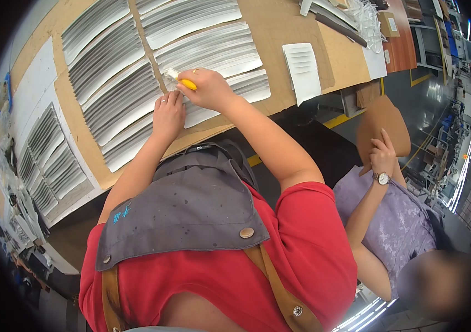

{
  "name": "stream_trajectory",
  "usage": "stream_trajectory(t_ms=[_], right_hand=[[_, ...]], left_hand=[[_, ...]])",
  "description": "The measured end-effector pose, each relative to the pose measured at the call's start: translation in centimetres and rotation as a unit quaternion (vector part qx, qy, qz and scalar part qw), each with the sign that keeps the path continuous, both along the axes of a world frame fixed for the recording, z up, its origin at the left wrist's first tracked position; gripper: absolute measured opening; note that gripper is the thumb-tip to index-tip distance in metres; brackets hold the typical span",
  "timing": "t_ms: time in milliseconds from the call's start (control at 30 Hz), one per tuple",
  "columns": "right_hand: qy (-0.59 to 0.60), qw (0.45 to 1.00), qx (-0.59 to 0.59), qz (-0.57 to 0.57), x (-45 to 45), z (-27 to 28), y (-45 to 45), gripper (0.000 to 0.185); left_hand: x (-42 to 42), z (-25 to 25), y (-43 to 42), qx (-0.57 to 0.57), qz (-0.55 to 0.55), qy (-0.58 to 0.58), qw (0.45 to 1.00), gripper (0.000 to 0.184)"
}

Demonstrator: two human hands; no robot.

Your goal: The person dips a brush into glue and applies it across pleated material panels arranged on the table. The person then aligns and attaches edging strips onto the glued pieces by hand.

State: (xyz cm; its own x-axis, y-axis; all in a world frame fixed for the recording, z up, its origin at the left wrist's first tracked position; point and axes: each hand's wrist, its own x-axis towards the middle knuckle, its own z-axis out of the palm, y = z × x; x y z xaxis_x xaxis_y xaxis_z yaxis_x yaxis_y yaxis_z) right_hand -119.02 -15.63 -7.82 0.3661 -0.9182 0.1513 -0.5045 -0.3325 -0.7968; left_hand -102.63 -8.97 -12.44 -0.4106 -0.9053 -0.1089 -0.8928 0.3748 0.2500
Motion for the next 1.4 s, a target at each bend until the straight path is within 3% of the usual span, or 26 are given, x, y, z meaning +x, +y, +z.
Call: stream_trajectory(t_ms=[167,233,300,500,567,633,700,833,867,933,1000,1300,1400], right_hand=[[0.051,0.996,0.010,-0.072,-5.7,-1.0,-2.7,0.017],[0.101,0.979,0.095,-0.152,-10.2,-0.9,-4.0,0.018],[0.129,0.966,0.106,-0.198,-13.8,-0.7,-4.8,0.018],[0.197,0.955,0.011,-0.223,-12.8,0.2,-6.5,0.018],[0.075,0.974,0.044,-0.211,-8.6,0.0,-6.7,0.016],[-0.014,0.990,0.049,-0.131,-3.1,1.2,-5.3,0.015],[-0.001,0.999,0.042,-0.023,0.5,0.4,-4.3,0.017],[0.099,0.981,0.121,-0.118,-3.2,-2.7,-7.9,0.024],[0.086,0.977,0.124,-0.149,-5.8,-3.3,-9.0,0.026],[0.173,0.964,0.069,-0.189,-10.8,-4.1,-10.8,0.027],[0.136,0.960,0.083,-0.228,-12.5,-3.5,-11.1,0.028],[0.274,0.935,0.024,-0.222,-12.6,-3.3,-12.1,0.026],[0.084,0.985,0.065,-0.136,-5.5,-0.6,-9.8,0.016]], left_hand=[[0.0,-0.1,-0.3,-0.048,-0.002,0.010,0.999,0.029],[0.1,0.1,-0.5,-0.045,0.002,0.016,0.999,0.028],[0.1,0.1,-0.5,-0.044,0.009,0.021,0.999,0.027],[0.1,0.3,-1.0,-0.011,0.042,0.026,0.999,0.024],[0.1,0.2,-1.2,0.029,0.057,0.015,0.998,0.025],[0.1,0.4,-1.4,0.041,0.066,0.020,0.997,0.024],[0.3,0.4,-1.5,0.041,0.068,0.023,0.997,0.023],[0.6,-0.6,-1.6,0.015,0.065,0.033,0.997,0.023],[0.6,-0.8,-1.3,0.007,0.064,0.038,0.997,0.023],[0.6,-0.9,-1.2,-0.016,0.064,0.050,0.997,0.023],[0.6,-0.9,-0.9,-0.027,0.065,0.061,0.996,0.023],[0.6,-1.6,-0.9,-0.017,0.072,0.048,0.996,0.025],[0.7,-1.8,-0.5,-0.006,0.076,0.038,0.996,0.027]])
